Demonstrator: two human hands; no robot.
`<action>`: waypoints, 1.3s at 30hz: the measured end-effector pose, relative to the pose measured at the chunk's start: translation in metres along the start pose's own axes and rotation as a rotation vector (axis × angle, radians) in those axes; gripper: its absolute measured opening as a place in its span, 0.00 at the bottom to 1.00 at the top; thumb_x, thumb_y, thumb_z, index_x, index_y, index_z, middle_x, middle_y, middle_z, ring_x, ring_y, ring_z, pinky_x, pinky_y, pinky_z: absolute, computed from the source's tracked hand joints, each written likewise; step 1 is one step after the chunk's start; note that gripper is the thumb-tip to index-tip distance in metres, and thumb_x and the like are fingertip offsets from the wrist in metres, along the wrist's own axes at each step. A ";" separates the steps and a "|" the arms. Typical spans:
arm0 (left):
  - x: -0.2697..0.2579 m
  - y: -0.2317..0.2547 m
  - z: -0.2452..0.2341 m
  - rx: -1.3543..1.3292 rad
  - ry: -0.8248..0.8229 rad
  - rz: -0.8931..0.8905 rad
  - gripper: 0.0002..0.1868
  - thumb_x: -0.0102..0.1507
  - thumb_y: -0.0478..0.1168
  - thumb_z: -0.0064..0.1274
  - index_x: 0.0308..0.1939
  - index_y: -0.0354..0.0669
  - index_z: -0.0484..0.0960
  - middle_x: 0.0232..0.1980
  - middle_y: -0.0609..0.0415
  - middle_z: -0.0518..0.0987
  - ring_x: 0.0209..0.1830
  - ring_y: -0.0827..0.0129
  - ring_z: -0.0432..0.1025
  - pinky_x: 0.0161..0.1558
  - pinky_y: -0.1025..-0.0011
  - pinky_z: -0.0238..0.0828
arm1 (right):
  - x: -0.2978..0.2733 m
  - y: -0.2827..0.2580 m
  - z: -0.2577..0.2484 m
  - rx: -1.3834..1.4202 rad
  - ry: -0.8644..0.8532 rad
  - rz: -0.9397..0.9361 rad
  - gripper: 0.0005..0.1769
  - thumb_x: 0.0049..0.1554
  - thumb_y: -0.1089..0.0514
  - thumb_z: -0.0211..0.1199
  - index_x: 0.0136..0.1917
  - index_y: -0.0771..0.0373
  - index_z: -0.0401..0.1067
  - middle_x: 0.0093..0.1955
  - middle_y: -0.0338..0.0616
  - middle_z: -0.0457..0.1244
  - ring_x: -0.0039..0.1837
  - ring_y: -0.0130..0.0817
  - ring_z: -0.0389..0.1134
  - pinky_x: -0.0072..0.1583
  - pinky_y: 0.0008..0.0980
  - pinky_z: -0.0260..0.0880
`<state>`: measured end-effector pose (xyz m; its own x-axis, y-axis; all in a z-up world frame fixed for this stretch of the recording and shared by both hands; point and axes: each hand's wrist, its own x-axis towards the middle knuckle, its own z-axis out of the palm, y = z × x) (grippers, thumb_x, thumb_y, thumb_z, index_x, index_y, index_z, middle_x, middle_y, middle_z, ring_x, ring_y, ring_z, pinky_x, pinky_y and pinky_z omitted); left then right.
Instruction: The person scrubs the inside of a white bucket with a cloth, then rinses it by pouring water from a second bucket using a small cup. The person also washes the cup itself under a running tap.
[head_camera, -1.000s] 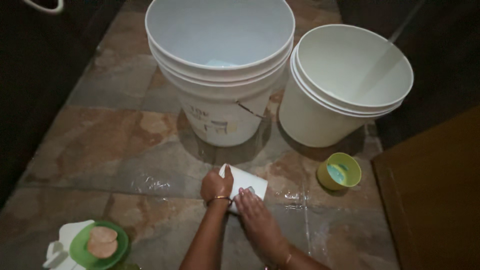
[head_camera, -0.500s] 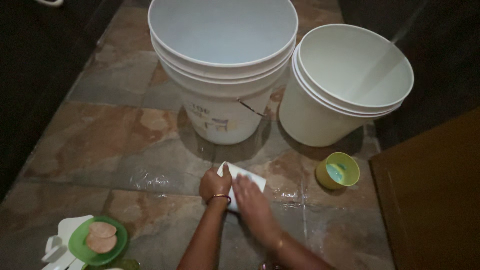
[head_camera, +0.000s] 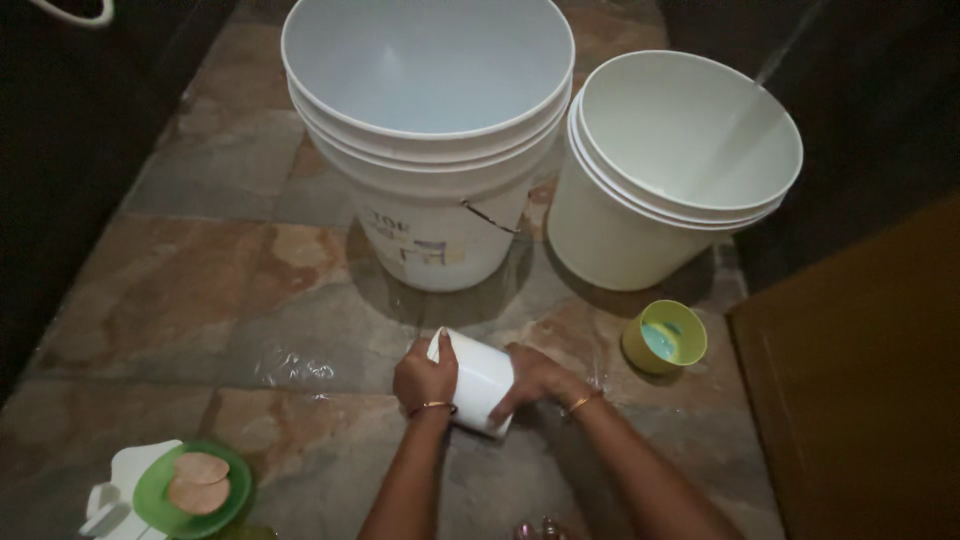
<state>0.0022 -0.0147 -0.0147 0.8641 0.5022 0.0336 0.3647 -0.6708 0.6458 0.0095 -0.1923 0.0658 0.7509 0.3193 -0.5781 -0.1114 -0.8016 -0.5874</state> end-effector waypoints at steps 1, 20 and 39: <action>-0.001 0.001 -0.001 0.016 0.001 -0.025 0.23 0.61 0.61 0.54 0.37 0.47 0.89 0.34 0.38 0.83 0.36 0.39 0.79 0.37 0.48 0.75 | -0.006 -0.001 0.011 -0.059 0.139 0.017 0.59 0.20 0.46 0.83 0.64 0.65 0.65 0.62 0.54 0.67 0.65 0.47 0.68 0.65 0.37 0.70; -0.013 -0.026 -0.007 -0.255 0.035 0.105 0.21 0.58 0.59 0.59 0.34 0.45 0.87 0.34 0.41 0.83 0.35 0.42 0.79 0.37 0.52 0.74 | -0.019 -0.008 0.020 -0.164 0.075 0.036 0.52 0.25 0.47 0.82 0.62 0.64 0.68 0.64 0.53 0.66 0.66 0.45 0.68 0.66 0.35 0.70; -0.003 -0.020 -0.001 -0.101 -0.126 0.076 0.25 0.64 0.59 0.49 0.40 0.42 0.88 0.37 0.34 0.83 0.40 0.38 0.78 0.41 0.49 0.75 | -0.017 -0.031 0.010 -0.142 0.132 -0.209 0.56 0.24 0.49 0.85 0.63 0.63 0.66 0.59 0.50 0.65 0.62 0.48 0.67 0.64 0.41 0.68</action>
<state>-0.0077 -0.0023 -0.0270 0.9268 0.3754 -0.0066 0.2655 -0.6428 0.7185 -0.0061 -0.1681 0.0879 0.8274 0.4239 -0.3684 0.1401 -0.7910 -0.5955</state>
